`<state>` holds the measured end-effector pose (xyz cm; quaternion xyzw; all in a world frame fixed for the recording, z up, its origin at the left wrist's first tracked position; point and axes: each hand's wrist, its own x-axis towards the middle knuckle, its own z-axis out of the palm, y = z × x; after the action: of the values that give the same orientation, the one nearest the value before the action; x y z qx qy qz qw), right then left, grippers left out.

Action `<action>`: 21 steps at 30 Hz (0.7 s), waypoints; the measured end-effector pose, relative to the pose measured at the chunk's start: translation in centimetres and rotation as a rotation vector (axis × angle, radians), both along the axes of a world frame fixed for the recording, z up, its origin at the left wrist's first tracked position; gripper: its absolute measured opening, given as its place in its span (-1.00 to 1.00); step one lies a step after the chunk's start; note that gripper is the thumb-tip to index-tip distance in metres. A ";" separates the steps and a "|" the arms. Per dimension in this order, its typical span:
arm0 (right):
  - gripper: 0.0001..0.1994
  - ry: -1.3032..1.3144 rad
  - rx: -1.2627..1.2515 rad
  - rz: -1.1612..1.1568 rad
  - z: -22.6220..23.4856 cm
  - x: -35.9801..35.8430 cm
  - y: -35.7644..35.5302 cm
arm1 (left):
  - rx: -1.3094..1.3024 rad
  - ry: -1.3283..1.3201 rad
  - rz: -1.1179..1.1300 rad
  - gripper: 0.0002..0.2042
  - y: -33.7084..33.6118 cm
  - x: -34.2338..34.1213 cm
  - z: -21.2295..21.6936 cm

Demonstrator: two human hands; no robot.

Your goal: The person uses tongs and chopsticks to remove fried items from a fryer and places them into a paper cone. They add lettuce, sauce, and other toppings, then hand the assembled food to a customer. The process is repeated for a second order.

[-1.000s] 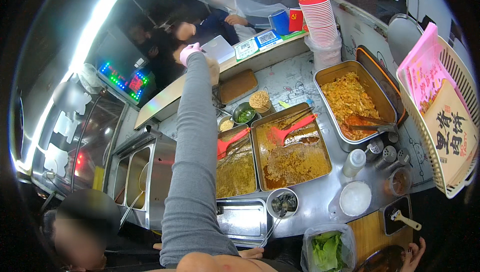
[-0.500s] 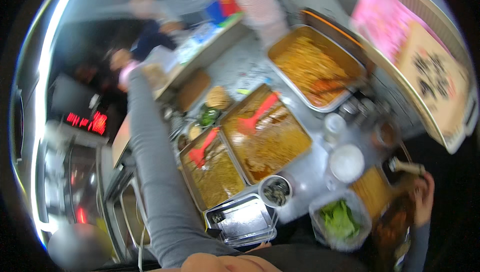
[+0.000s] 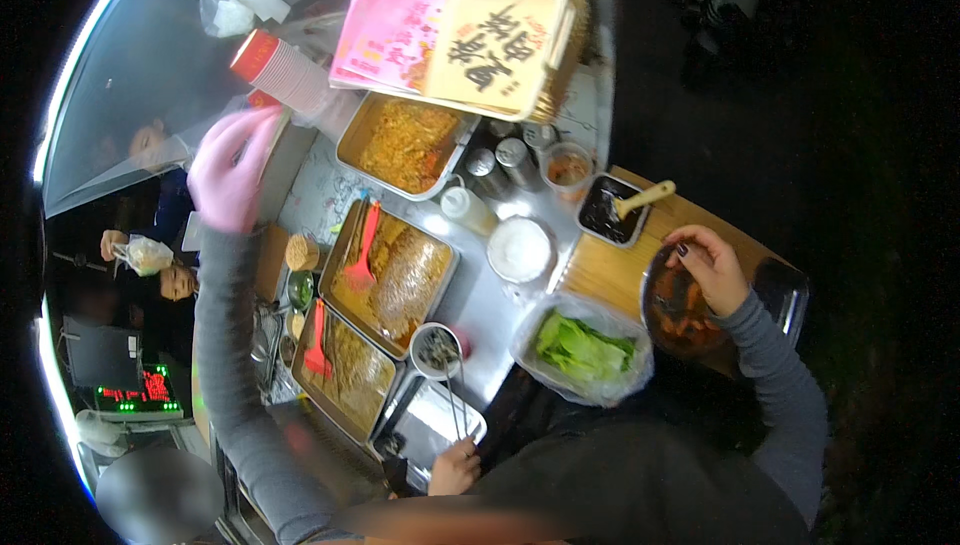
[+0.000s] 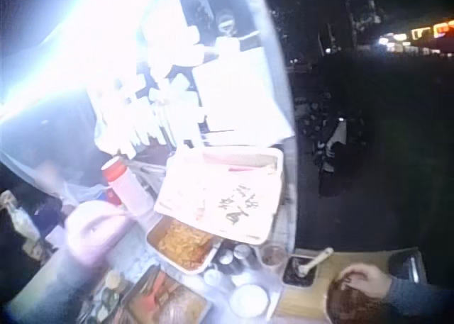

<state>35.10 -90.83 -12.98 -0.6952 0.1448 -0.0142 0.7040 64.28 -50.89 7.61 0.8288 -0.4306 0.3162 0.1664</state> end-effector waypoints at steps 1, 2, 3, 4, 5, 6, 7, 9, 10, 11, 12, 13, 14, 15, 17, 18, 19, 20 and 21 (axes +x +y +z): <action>-0.81 -0.046 -0.003 0.000 0.0 -1.0 -0.4 | 0.033 0.169 -0.057 -0.83 -4.3 -1.3 0.3; -0.81 -0.087 -0.011 0.014 0.0 -2.1 -0.7 | 0.102 0.255 -0.027 -0.78 -8.5 -1.8 0.3; -0.82 -0.110 -0.001 0.012 0.1 -3.3 -1.1 | 0.206 0.281 0.138 -0.67 -12.5 -1.5 0.2; -0.82 -0.130 -0.031 0.007 0.3 -4.5 -1.5 | 0.294 0.317 0.249 -0.61 -15.6 -1.0 -0.1; -0.82 -0.129 -0.047 -0.029 0.6 -6.1 -2.0 | 0.344 0.321 0.319 -0.54 -18.0 -0.3 -0.4; -0.81 -0.139 -0.040 -0.051 0.9 -7.6 -2.7 | 0.393 0.375 0.383 -0.46 -19.5 0.6 -0.9; -0.81 -0.153 -0.017 -0.076 1.1 -9.0 -3.5 | 0.466 0.469 0.455 -0.39 -20.5 1.5 -1.4; -0.81 -0.185 0.010 -0.139 1.2 -12.1 -5.6 | 0.377 0.611 0.529 -0.49 -21.1 3.3 -1.8; -0.81 -0.209 -0.025 -0.183 1.1 -13.4 -6.8 | 0.354 0.711 0.565 -0.53 -20.9 4.0 -1.9; -0.82 -0.206 -0.021 -0.232 0.8 -14.7 -8.1 | 0.312 0.708 0.554 -0.56 -20.6 4.5 -1.8; -0.82 -0.201 -0.057 -0.280 0.7 -15.7 -9.3 | 0.279 0.720 0.540 -0.59 -20.1 5.1 -1.6; -0.83 -0.181 -0.075 -0.336 0.3 -17.0 -10.4 | 0.245 0.717 0.527 -0.61 -19.7 5.3 -1.4; -0.83 -0.194 -0.047 -0.390 -0.1 -17.8 -11.2 | 0.201 0.682 0.527 -0.63 -19.3 5.5 -1.4; -0.84 -0.201 -0.025 -0.398 -0.5 -18.7 -11.8 | 0.171 0.659 0.524 -0.61 -19.0 5.7 -1.1; -0.84 -0.168 0.012 -0.466 -0.9 -19.9 -12.8 | 0.110 0.610 0.494 -0.56 -18.5 6.2 -0.5; -0.85 -0.157 -0.017 -0.473 -1.1 -20.4 -13.2 | 0.137 0.600 0.469 -0.59 -18.3 6.5 -0.2; -0.85 -0.197 -0.005 -0.472 -1.1 -20.6 -13.4 | 0.106 0.584 0.450 -0.63 -18.2 6.9 0.2; -0.85 -0.203 -0.001 -0.482 -1.2 -20.8 -13.5 | 0.086 0.578 0.456 -0.67 -18.0 7.1 0.5; -0.85 -0.223 0.001 -0.492 -1.2 -20.8 -13.4 | 0.062 0.569 0.461 -0.70 -17.8 7.3 1.0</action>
<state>14.27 -104.23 -14.13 -0.6328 0.2311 -0.2614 0.6913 71.62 -68.67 8.58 0.9635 -0.1783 0.0890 0.1788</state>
